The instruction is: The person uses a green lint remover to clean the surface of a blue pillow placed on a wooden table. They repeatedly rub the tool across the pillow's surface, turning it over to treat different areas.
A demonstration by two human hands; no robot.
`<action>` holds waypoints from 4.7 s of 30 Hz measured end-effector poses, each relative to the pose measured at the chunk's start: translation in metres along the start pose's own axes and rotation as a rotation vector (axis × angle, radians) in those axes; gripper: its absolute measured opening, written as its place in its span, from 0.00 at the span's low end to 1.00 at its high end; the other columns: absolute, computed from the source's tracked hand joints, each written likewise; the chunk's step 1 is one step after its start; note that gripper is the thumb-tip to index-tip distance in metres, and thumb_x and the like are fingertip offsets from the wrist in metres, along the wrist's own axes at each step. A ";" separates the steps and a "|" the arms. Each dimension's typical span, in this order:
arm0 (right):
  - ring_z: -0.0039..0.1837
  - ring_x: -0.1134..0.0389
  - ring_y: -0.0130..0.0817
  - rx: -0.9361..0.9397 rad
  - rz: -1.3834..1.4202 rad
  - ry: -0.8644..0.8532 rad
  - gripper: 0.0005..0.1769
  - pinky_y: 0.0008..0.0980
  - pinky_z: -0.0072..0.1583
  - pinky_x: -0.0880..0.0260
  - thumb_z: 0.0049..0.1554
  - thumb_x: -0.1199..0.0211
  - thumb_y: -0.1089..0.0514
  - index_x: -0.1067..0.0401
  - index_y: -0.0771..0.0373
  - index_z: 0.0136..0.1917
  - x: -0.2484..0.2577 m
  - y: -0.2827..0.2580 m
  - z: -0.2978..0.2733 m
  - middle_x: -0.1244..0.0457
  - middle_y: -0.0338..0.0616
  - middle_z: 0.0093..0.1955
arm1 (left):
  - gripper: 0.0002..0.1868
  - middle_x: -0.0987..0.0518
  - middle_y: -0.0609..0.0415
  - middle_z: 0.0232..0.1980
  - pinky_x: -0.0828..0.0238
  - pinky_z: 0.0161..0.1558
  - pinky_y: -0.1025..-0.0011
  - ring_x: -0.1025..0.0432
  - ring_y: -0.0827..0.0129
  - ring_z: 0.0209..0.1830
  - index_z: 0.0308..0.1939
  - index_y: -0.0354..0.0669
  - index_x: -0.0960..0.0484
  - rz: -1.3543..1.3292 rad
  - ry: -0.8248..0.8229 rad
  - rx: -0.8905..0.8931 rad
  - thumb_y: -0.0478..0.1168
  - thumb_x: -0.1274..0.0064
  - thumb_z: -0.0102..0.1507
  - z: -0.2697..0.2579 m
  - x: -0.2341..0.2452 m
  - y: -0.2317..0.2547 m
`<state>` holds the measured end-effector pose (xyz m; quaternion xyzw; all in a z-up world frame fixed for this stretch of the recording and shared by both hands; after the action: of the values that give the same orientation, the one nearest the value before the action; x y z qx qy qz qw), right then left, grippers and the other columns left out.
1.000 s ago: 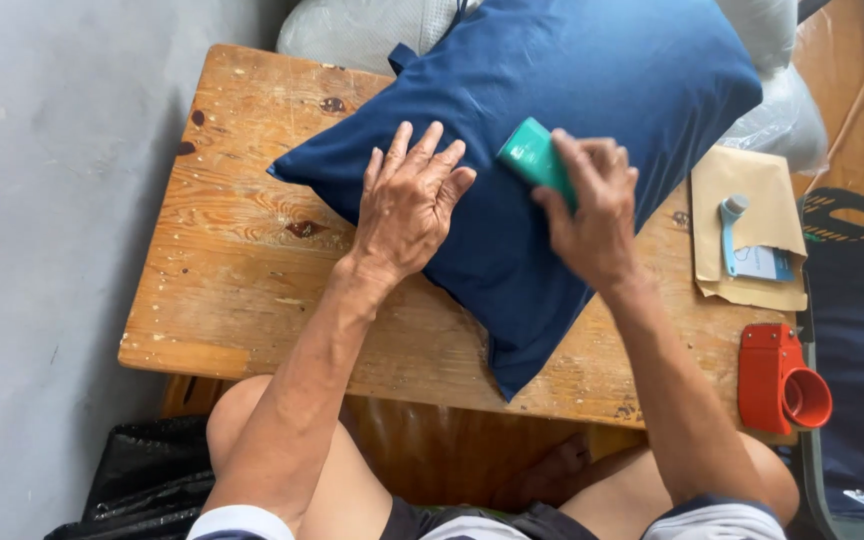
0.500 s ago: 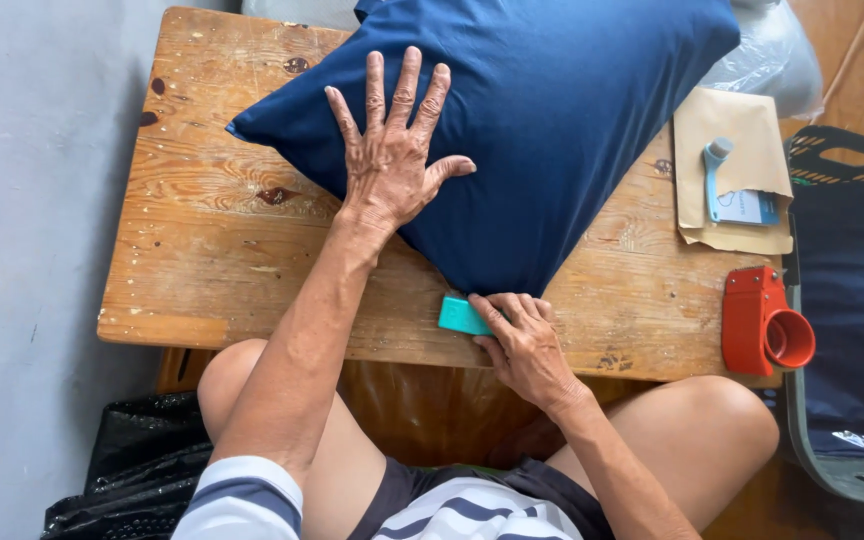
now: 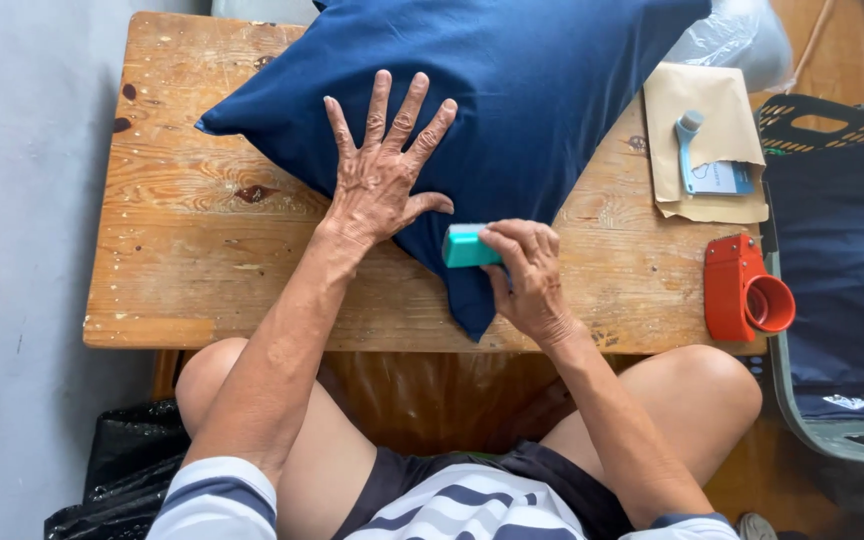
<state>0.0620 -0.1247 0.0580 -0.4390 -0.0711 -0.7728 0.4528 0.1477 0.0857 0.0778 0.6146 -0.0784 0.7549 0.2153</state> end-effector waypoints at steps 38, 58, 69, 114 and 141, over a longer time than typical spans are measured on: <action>0.58 0.35 0.47 -0.177 -0.033 -0.634 0.25 0.49 0.66 0.40 0.46 0.41 0.69 0.30 0.57 0.57 0.017 0.043 -0.037 0.37 0.46 0.54 | 0.63 0.59 0.55 0.87 0.78 0.69 0.21 0.69 0.52 0.85 0.84 0.63 0.55 -0.068 0.057 0.020 0.81 0.45 0.54 0.001 0.016 -0.019; 0.54 0.31 0.40 -0.880 0.377 0.189 0.24 0.42 0.54 0.32 0.57 0.26 0.53 0.32 0.57 0.62 0.049 0.146 -0.024 0.32 0.45 0.50 | 0.56 0.19 0.33 0.50 0.31 0.56 0.43 0.24 0.36 0.54 0.48 0.35 0.19 -0.242 -0.178 0.660 0.90 0.64 0.59 -0.047 0.040 -0.047; 0.39 0.33 0.40 -0.299 -0.274 0.174 0.18 0.35 0.45 0.32 0.50 0.28 0.55 0.32 0.57 0.50 0.018 0.026 -0.089 0.39 0.38 0.39 | 0.31 0.34 0.53 0.41 0.30 0.47 0.61 0.29 0.54 0.43 0.52 0.39 0.25 -0.088 0.634 0.414 0.61 0.31 0.65 -0.087 0.040 -0.039; 0.60 0.38 0.45 -0.026 -0.326 0.155 0.22 0.46 0.59 0.45 0.71 0.43 0.54 0.37 0.52 0.77 0.006 0.031 0.007 0.38 0.45 0.62 | 0.46 0.64 0.54 0.87 0.67 0.69 0.16 0.72 0.46 0.86 0.84 0.73 0.55 -0.034 0.055 -0.032 0.78 0.58 0.68 0.016 -0.004 -0.005; 0.58 0.43 0.39 -0.478 0.245 -0.855 0.32 0.43 0.58 0.47 0.59 0.35 0.51 0.35 0.52 0.75 0.004 0.008 -0.053 0.43 0.40 0.54 | 0.64 0.76 0.42 0.85 0.74 0.68 0.17 0.78 0.35 0.84 0.82 0.75 0.69 -0.366 -0.120 0.330 0.84 0.50 0.55 0.013 0.010 -0.021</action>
<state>0.0350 -0.1589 0.0264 -0.8127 -0.0190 -0.4596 0.3575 0.1671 0.1019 0.0870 0.6889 0.1458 0.6681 0.2403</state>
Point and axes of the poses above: each hand's wrist, its own z-axis towards the middle knuckle, its own x-axis out of the back of the hand, y = z × x, the point moved 4 cm from there along z, towards the middle knuckle
